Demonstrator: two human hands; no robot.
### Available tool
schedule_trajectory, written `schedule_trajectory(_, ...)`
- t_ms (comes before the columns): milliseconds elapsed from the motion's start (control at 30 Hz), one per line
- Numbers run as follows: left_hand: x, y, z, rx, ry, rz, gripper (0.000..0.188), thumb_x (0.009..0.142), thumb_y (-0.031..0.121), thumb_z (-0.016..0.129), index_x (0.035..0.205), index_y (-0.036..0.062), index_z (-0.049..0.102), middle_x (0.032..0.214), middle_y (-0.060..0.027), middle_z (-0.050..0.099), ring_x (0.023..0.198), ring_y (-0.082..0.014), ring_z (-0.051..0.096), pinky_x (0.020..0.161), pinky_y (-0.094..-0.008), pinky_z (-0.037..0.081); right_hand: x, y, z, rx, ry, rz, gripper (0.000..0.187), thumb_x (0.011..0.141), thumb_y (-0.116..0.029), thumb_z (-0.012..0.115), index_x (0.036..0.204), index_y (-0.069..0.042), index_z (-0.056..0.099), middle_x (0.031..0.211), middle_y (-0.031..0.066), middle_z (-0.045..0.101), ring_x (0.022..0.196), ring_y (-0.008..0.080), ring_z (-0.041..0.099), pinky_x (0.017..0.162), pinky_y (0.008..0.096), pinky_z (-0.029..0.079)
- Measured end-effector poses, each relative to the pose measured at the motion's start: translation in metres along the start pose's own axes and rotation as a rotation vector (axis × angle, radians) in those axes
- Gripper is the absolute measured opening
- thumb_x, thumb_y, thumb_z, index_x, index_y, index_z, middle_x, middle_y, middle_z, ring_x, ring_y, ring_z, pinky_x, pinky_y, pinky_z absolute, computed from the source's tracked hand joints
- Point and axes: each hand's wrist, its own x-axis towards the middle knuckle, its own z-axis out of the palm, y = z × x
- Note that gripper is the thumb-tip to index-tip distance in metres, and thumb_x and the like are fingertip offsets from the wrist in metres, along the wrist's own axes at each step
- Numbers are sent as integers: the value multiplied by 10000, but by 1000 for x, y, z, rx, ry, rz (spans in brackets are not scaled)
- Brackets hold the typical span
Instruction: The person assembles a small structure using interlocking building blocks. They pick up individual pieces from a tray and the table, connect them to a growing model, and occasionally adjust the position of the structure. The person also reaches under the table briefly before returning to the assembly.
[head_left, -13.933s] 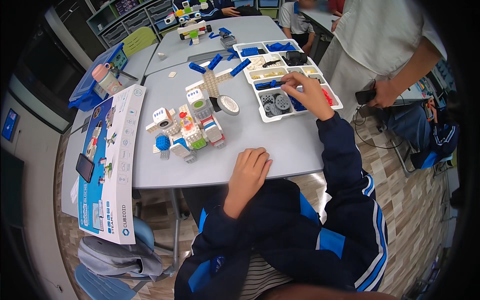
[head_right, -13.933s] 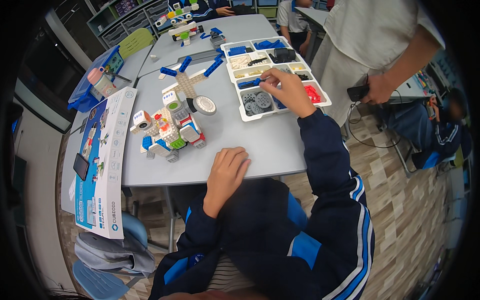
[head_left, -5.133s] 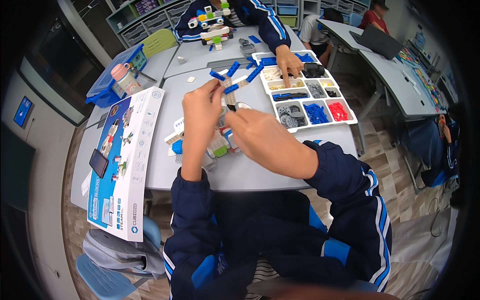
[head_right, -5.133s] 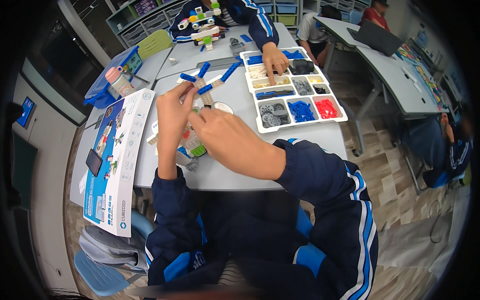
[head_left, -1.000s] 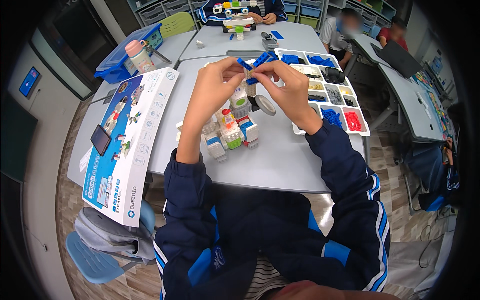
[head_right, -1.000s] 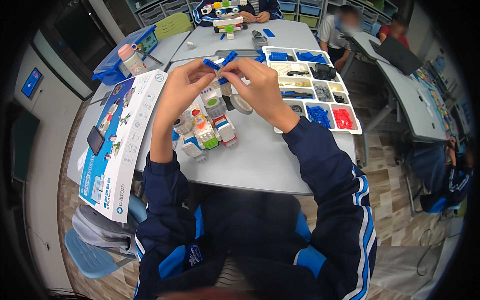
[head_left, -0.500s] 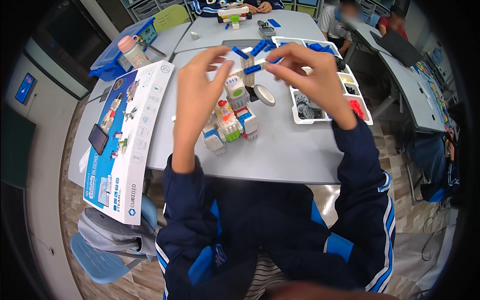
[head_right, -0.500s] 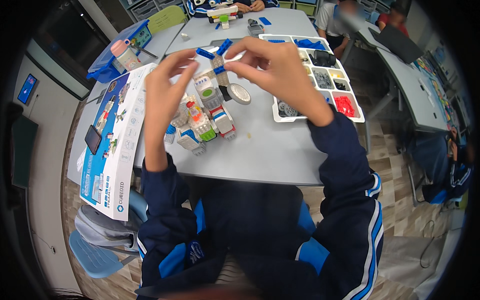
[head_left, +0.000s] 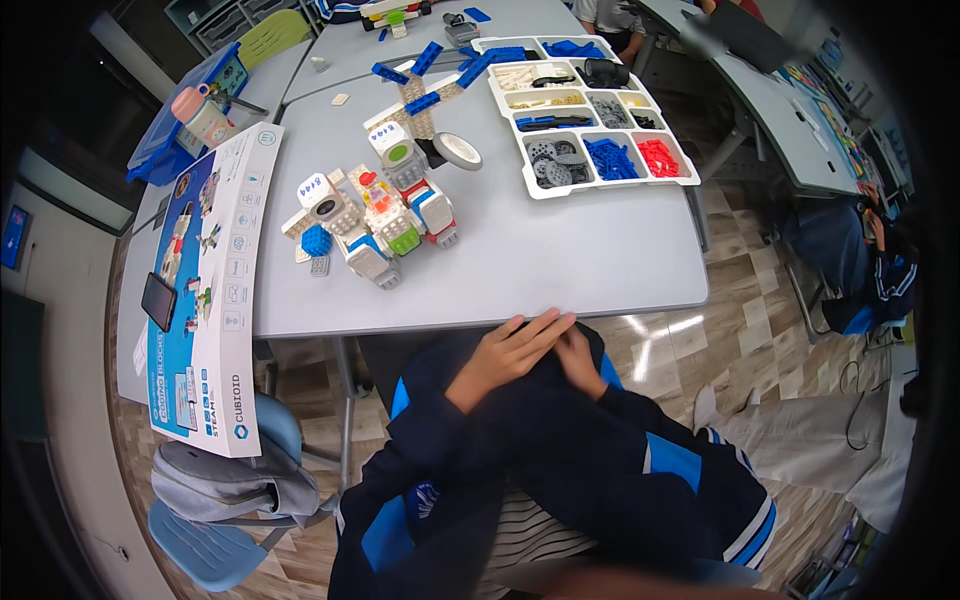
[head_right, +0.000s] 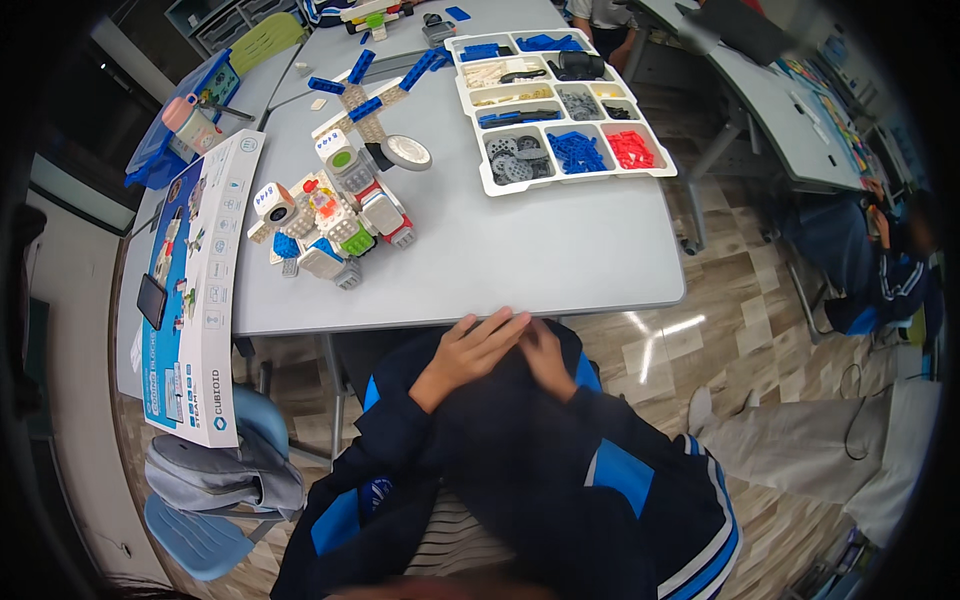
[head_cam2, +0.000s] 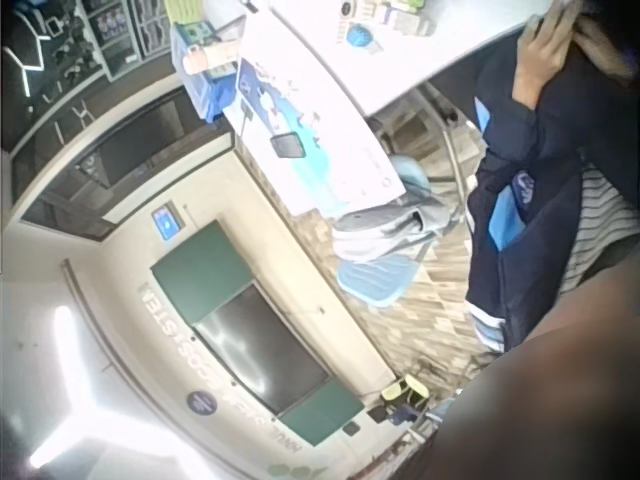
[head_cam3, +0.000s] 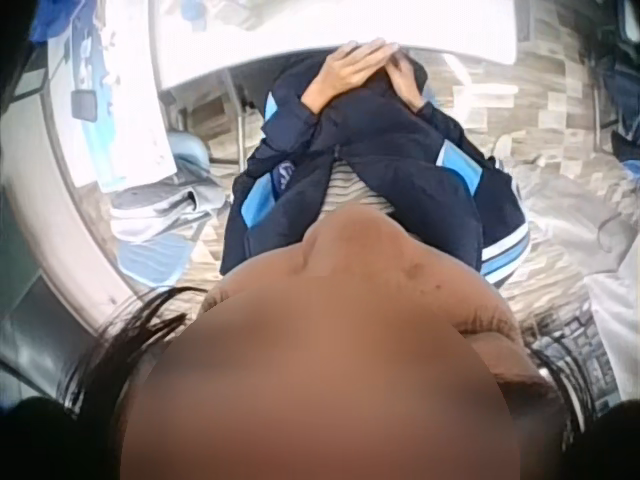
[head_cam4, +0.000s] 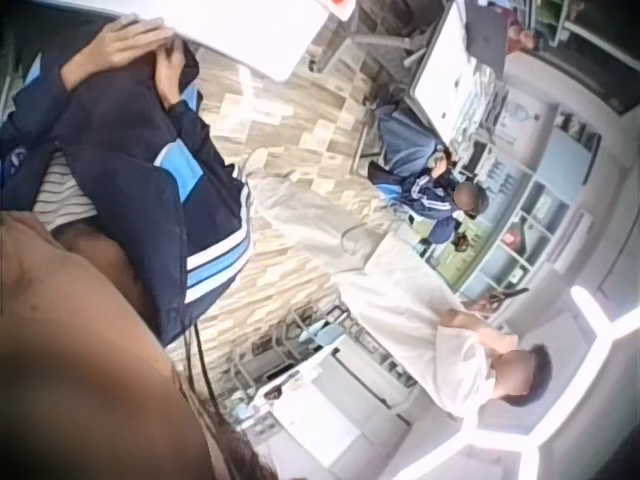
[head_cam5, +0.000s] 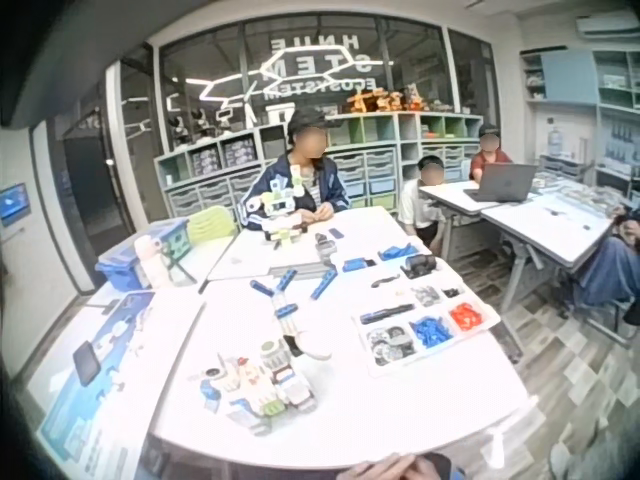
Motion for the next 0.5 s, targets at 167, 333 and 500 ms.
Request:
schedule_trajectory(167,-15,13,9,-739,-41,-185,205,804,55,747,993,3,686,1129,-115,689,1083,-284,647,912,-399,529,40,46,2,-572,-288,-74,336,961,-222,525,1187,22,572,1184,192,616,1023,323,613,891,398,490)
schedule_trajectory(333,-28,20,18,-853,-66,-490,125,833,70,733,889,27,631,920,-120,639,847,-311,608,779,-416,481,23,12,19,-664,-184,-223,282,846,-245,587,987,-6,638,907,224,683,850,426,655,733,500,523)
schedule_trajectory(500,-26,19,19,-843,-88,-414,194,786,-2,758,812,19,566,837,-121,603,771,-312,580,718,-406,475,16,-3,20,-740,-134,-197,244,839,-219,573,950,-8,624,843,234,670,742,426,652,647,503,510)
